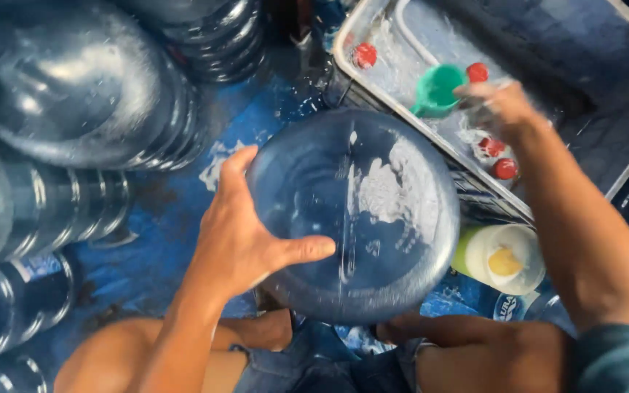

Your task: The person is cleaning large plastic water jugs by scrubbing them with a sponge and soapy water and then rinsing them.

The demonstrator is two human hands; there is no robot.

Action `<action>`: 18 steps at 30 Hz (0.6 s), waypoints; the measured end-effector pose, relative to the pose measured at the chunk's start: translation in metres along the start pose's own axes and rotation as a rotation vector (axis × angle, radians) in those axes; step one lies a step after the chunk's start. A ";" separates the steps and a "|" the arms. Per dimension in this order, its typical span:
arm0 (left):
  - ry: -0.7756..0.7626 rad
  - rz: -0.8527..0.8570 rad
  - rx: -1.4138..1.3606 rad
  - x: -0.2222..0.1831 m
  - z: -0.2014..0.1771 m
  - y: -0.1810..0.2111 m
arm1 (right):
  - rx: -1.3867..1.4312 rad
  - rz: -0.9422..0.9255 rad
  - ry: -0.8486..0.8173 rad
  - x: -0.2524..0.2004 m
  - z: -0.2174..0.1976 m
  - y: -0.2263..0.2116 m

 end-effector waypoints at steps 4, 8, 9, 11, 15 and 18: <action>0.024 0.130 0.031 0.006 0.007 -0.003 | -0.137 -0.357 0.036 -0.080 -0.021 -0.085; 0.083 0.098 0.048 0.010 0.010 -0.001 | 0.012 -0.577 -0.081 -0.190 -0.011 -0.143; 0.084 0.107 0.048 0.010 0.013 -0.002 | 0.013 -0.584 -0.074 -0.208 -0.006 -0.145; 0.191 0.148 0.034 0.010 0.014 -0.002 | -0.400 -0.643 0.260 -0.247 -0.004 -0.151; 0.254 0.253 0.035 0.008 0.033 0.011 | -0.524 -0.683 0.342 -0.300 0.006 -0.153; 0.296 0.349 -0.030 0.011 0.042 0.019 | -0.670 -0.821 0.390 -0.334 0.020 -0.163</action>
Point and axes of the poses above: each hand's wrist, its own x-axis towards the middle knuckle, its own z-axis out of the palm, y = z × x, the point moved 6 cm from there along x, towards the middle knuckle
